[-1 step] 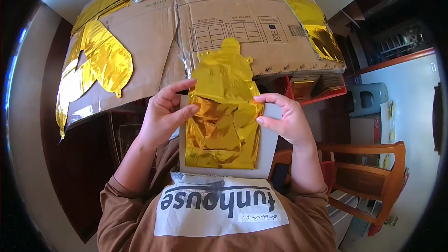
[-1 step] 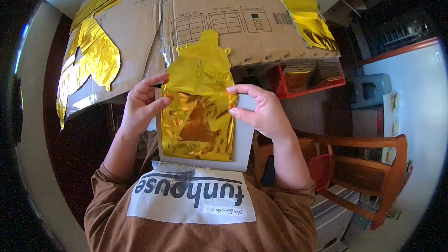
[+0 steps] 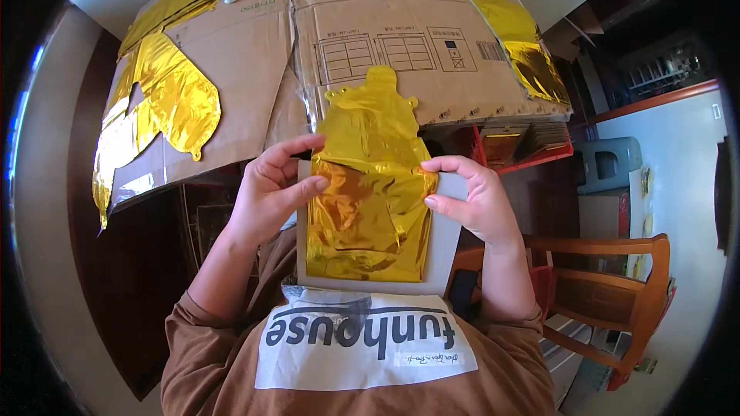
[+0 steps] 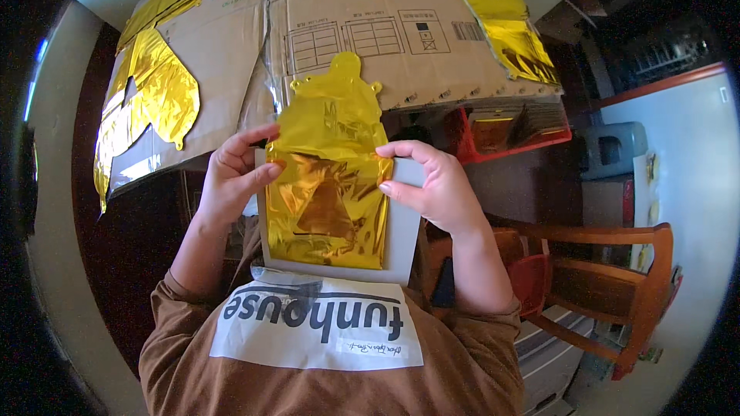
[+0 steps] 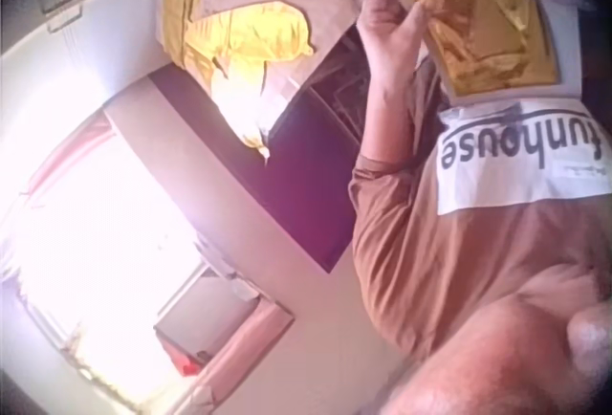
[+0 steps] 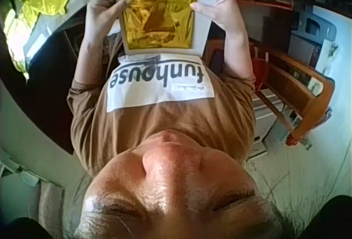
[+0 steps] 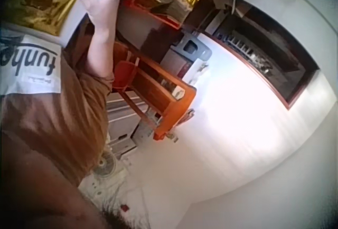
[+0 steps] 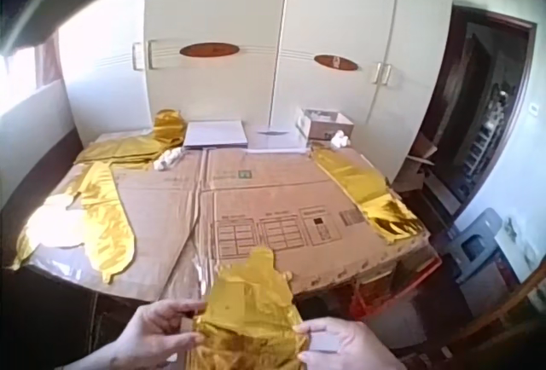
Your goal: Folding and organizing gold-colored foil letter balloons on a cardboard surface.
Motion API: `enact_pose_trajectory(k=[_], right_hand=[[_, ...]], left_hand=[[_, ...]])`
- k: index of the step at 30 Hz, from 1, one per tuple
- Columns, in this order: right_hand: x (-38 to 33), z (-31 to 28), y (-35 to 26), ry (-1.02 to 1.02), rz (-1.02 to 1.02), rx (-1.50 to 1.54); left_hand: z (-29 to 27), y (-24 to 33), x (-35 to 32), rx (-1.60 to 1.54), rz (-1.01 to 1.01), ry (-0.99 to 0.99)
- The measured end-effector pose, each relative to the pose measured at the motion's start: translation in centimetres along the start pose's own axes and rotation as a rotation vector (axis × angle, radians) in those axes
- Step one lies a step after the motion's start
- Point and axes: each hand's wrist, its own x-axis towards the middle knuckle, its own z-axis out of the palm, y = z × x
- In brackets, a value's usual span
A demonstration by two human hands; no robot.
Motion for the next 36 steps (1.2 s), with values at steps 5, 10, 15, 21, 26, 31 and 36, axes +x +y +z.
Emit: enact_pose_trajectory(k=[5, 10, 15, 21, 26, 31, 36], right_hand=[[-1.8, 0.1, -1.5, 0.025, 0.102, 0.202], [-2.9, 0.1, -3.0, 0.020, 0.088, 0.181], [-3.1, 0.4, -2.0, 0.030, 0.012, 0.312], [-2.4, 2.4, -1.3, 0.083, 0.140, 0.604], [-2.0, 4.4, 2.6, 0.235, 0.127, 0.516], [-0.3, 4.4, 2.5, 0.217, 0.118, 0.428], [6.7, 0.2, 1.1, 0.200, 0.073, 0.174]], left_hand=[[0.3, 2.4, -1.4, -0.269, -0.063, -0.101], [-0.1, 3.1, -2.7, -0.296, -0.160, -0.119], [0.3, 3.6, -3.5, -0.237, -0.093, -0.093], [0.1, 3.0, -3.7, -0.148, -0.123, -0.067], [0.3, 0.9, -3.0, -0.065, -0.086, -0.056], [0.4, 0.0, -2.4, -0.013, -0.070, 0.009], [-0.8, 3.0, 2.5, 0.225, 0.023, 0.094]])
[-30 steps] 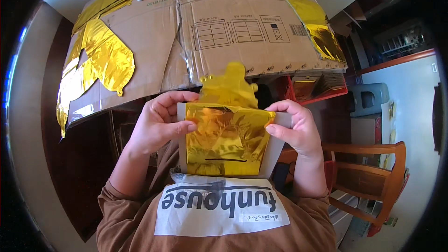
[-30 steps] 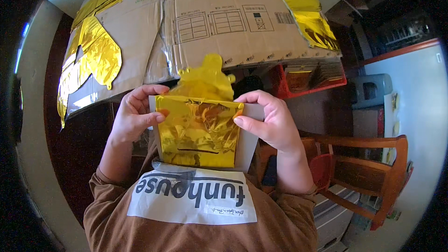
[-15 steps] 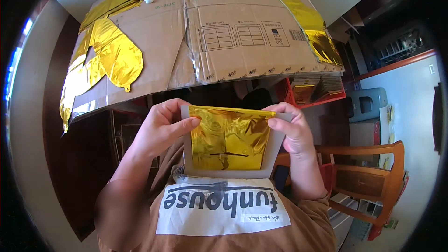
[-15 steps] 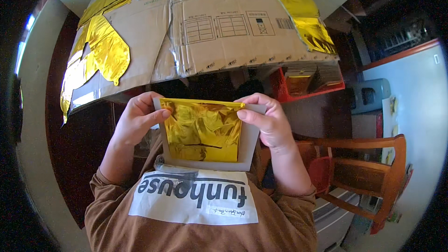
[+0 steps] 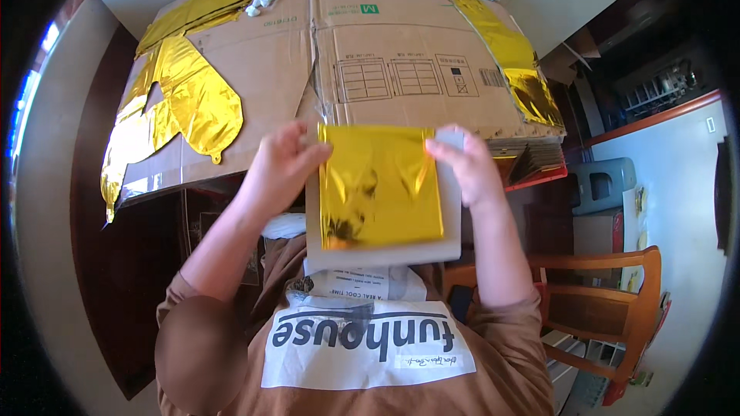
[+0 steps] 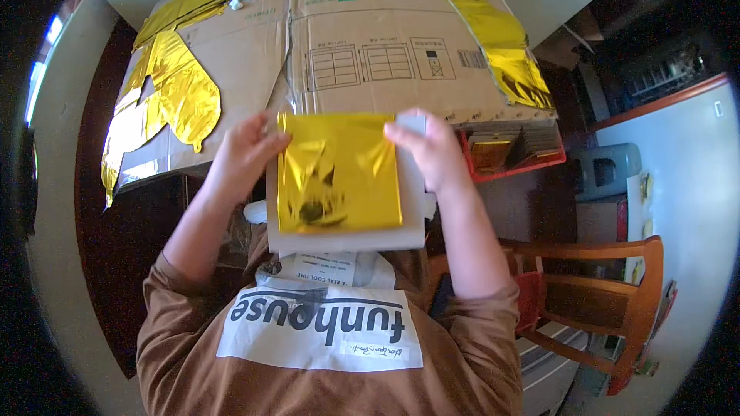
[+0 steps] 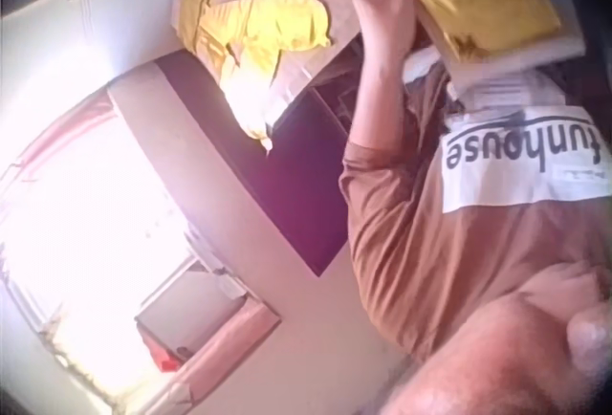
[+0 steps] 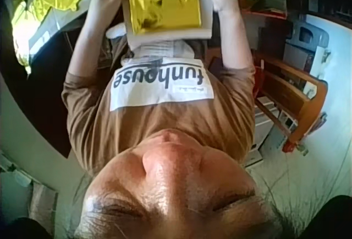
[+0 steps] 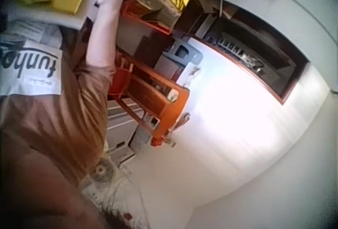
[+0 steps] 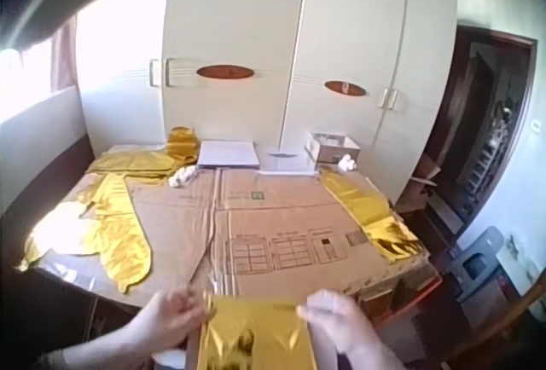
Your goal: Folding and organizing gold-colored foil letter balloons on a cardboard surface.
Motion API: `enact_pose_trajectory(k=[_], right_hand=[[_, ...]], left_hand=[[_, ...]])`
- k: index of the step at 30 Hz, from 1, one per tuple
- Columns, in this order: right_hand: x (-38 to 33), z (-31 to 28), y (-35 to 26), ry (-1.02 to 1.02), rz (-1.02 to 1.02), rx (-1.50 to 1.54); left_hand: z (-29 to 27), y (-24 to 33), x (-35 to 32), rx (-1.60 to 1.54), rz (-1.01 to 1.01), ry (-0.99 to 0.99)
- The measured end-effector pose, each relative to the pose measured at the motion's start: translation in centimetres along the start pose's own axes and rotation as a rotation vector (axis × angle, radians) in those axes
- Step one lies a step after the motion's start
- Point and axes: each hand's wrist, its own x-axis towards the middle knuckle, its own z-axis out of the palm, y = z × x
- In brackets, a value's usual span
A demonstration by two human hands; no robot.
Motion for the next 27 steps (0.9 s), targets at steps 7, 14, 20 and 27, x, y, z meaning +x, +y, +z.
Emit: enact_pose_trajectory(k=[7, 14, 20, 27], right_hand=[[16.0, -2.7, 1.6, -0.010, -0.001, -0.152], [16.5, -1.8, -0.5, 0.084, -0.019, -0.506], [16.5, -1.1, -1.4, 0.125, -0.071, -0.671], [14.1, -1.1, -1.6, 0.296, -0.209, -0.882]], left_hand=[[-0.7, -0.9, 12.7, 0.549, 0.073, 0.288], [-0.5, 1.5, 12.8, 1.206, 0.068, 0.234], [3.4, -1.4, 12.5, 1.123, 0.572, 0.148], [4.2, -2.9, 12.5, 1.203, 0.462, 0.064]])
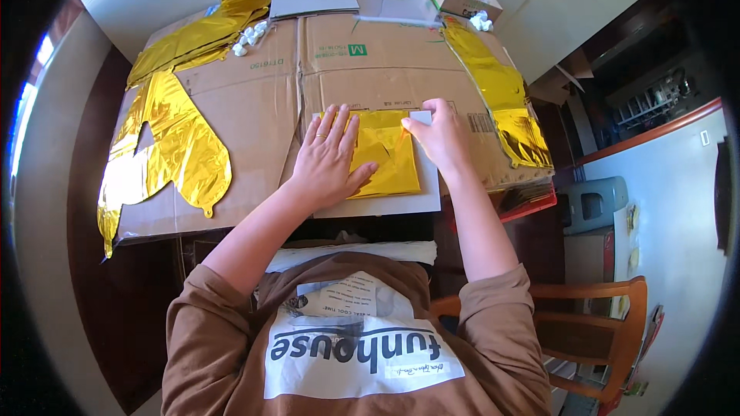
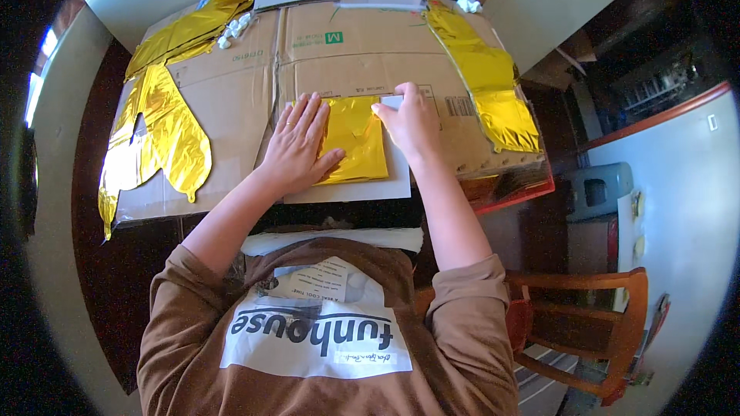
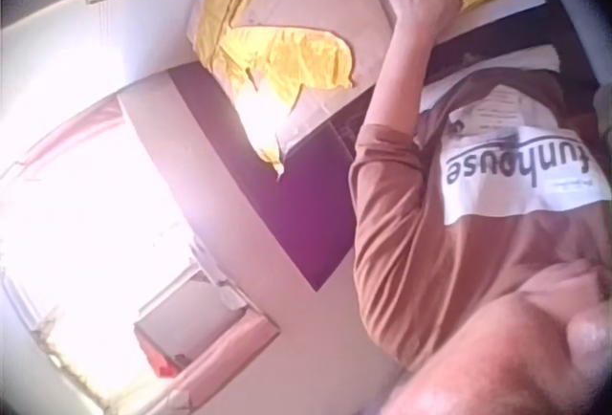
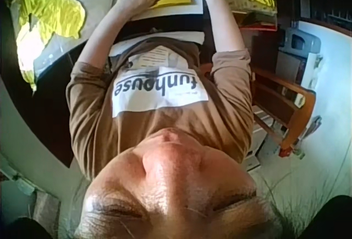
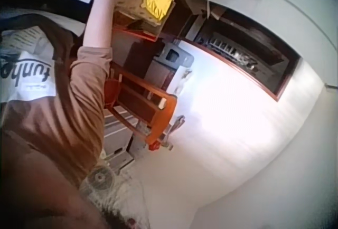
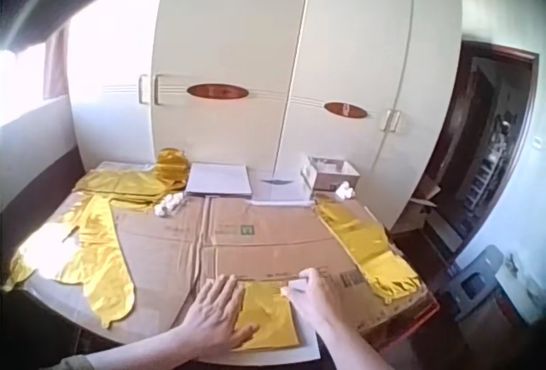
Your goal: Folding and organizing gold-colored foil letter balloons on a cardboard surface.
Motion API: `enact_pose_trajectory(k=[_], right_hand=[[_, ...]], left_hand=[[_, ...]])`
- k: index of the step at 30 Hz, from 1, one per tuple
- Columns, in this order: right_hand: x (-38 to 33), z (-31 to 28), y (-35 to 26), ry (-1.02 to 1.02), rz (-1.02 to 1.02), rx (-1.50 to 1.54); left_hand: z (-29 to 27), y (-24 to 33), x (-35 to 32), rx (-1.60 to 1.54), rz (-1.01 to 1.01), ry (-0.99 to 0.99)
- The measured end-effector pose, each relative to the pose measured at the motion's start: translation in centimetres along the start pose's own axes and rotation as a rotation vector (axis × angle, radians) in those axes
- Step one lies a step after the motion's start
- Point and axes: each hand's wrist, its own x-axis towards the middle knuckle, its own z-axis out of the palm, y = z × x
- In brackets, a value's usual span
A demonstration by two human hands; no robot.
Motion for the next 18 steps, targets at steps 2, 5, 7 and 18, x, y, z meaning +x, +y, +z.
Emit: enact_pose_trajectory(k=[2, 5, 7, 18], right_hand=[[-1.5, 0.0, 0.0, 0.100, -0.138, -0.104], [-3.5, -0.6, -1.3, 0.096, -0.416, -0.252], [-4.0, 0.2, -1.9, -0.047, -0.557, -0.261], [-5.0, 1.0, 0.0, -0.275, -0.410, -0.507]], left_hand=[[0.2, -0.1, -0.2, -0.010, 0.006, 0.021], [0.6, -0.2, -0.1, -0.009, 0.014, 0.040], [0.7, -0.2, -0.2, -0.001, 0.013, 0.040], [0.8, -0.5, -0.4, 0.026, 0.028, 0.040]])
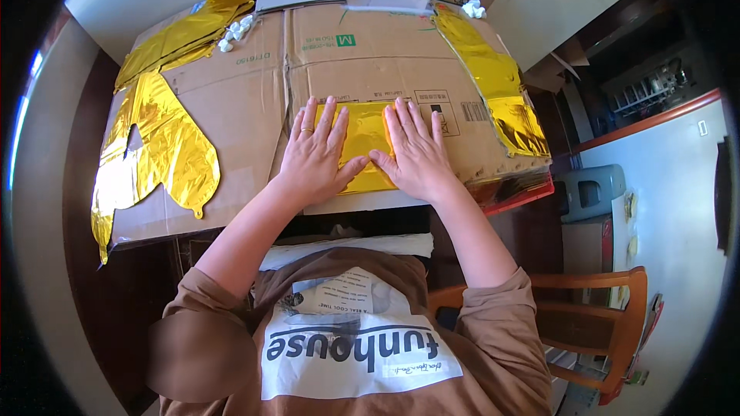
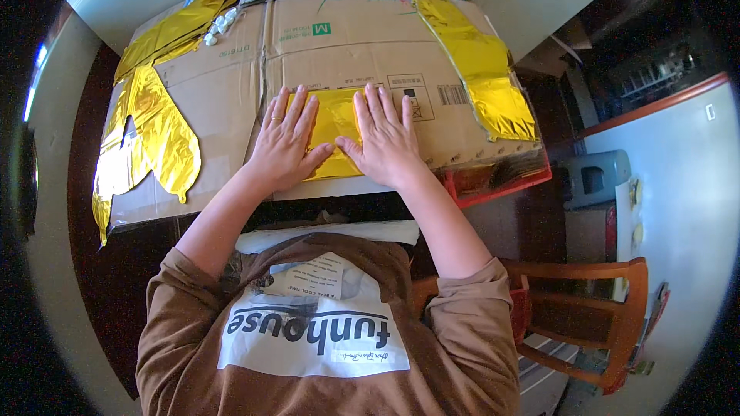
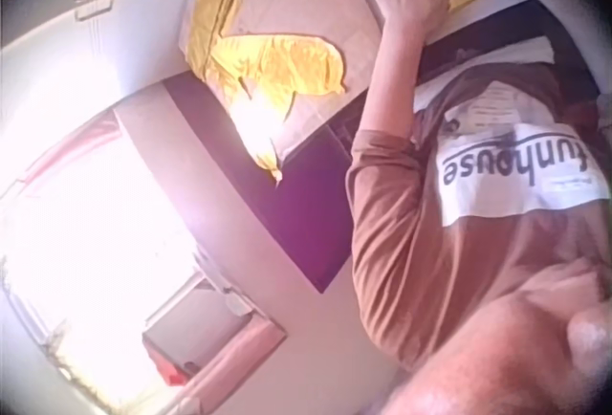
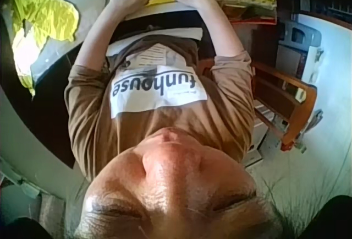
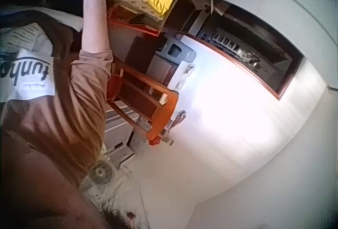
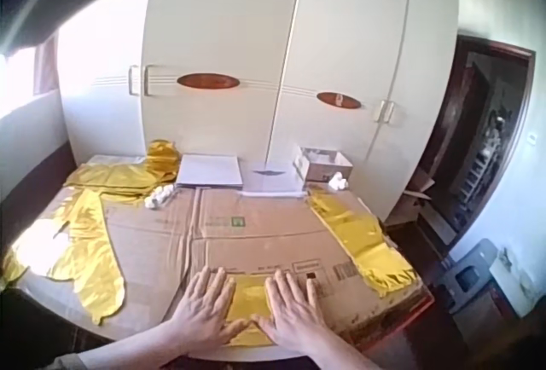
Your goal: Folding and organizing gold-colored foil letter balloons on a cardboard surface.
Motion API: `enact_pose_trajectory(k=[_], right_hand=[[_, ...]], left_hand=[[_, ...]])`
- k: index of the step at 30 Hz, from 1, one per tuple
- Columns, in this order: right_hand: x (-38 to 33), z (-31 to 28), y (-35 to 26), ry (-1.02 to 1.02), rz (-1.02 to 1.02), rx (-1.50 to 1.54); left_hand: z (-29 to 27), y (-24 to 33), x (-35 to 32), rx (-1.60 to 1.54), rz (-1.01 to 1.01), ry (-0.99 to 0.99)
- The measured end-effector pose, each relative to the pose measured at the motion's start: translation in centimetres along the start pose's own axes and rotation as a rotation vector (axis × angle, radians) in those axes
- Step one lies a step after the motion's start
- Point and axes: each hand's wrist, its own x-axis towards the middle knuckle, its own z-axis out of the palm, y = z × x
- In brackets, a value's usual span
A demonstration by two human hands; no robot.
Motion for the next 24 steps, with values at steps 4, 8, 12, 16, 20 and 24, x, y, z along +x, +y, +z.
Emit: enact_pose_trajectory(k=[4, 8, 12, 16, 20, 24], right_hand=[[0.0, 0.2, 0.1, 0.016, 0.002, 0.012], [0.0, 0.0, -0.1, 0.013, 0.008, 0.032], [0.0, 0.1, -0.3, 0.010, 0.019, 0.041], [-0.1, -0.4, -0.5, -0.024, 0.049, 0.030], [0.2, 0.1, -0.5, 0.006, 0.017, 0.053], [0.0, 0.7, 0.4, 0.156, 0.003, 0.127]], left_hand=[[-0.6, 0.3, 0.0, -0.016, -0.005, -0.004], [-1.3, 0.4, -0.1, -0.017, -0.054, -0.053], [-1.6, -2.5, 0.7, -0.532, -0.254, 0.041], [-3.7, -3.6, 0.4, -0.419, -0.327, 0.163], [-2.9, 0.7, -0.2, -0.123, -0.156, 0.071], [-0.4, 1.0, 0.0, 0.047, -0.112, 0.041]])
